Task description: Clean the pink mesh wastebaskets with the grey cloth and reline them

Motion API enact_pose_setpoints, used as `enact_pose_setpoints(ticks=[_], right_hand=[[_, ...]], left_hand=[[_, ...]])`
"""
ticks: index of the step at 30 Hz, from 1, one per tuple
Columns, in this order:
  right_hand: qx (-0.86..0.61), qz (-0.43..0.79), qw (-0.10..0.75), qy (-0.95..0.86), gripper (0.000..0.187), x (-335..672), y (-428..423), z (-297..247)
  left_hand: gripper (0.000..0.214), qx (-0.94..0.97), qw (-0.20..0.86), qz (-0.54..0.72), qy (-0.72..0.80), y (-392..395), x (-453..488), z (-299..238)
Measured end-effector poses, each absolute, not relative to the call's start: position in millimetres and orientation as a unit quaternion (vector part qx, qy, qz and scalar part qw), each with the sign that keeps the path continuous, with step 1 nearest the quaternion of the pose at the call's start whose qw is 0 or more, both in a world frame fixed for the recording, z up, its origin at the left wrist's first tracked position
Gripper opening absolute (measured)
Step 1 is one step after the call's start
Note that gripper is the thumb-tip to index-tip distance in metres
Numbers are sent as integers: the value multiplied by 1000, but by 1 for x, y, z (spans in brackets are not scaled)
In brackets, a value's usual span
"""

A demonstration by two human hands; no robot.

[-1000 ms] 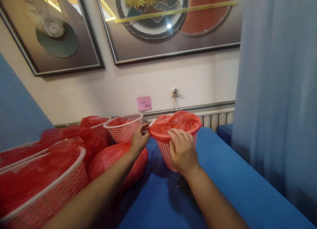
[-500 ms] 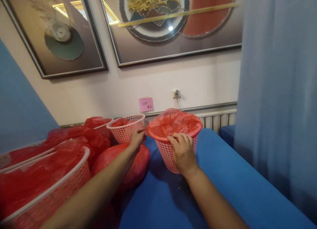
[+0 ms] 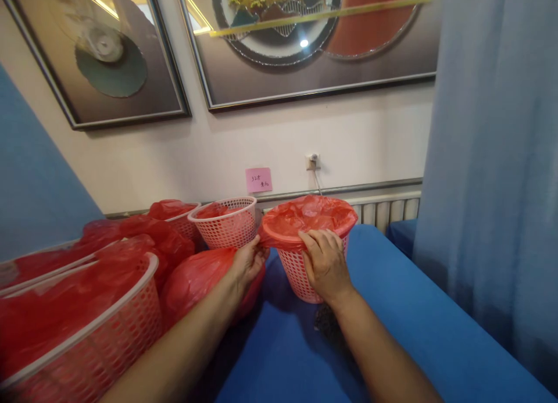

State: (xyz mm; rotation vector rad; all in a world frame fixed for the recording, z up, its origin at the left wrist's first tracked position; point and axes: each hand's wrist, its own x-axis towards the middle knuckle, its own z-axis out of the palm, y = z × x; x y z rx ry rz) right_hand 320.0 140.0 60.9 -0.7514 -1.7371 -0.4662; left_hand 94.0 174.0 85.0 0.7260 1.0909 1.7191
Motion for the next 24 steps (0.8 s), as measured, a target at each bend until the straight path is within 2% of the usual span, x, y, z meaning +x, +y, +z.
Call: enact_pose_setpoints(ticks=[7, 14, 18, 22, 24], right_hand=[[-320, -209, 600, -703, 54, 322, 147, 53], [-340, -254, 642, -639, 42, 318, 153, 41], [-347, -271, 652, -617, 25, 323, 159, 36], [-342, -263, 657, -618, 15, 325, 163, 30], [-338, -255, 665, -614, 12, 324, 165, 26]], left_hand=[[16, 224, 541, 707, 397, 175, 99, 83], [18, 228, 519, 702, 432, 170, 98, 72], [8, 264, 446, 710, 477, 167, 97, 67], [37, 318, 307, 757, 482, 163, 94, 81], [43, 387, 237, 759, 468, 159, 92, 93]])
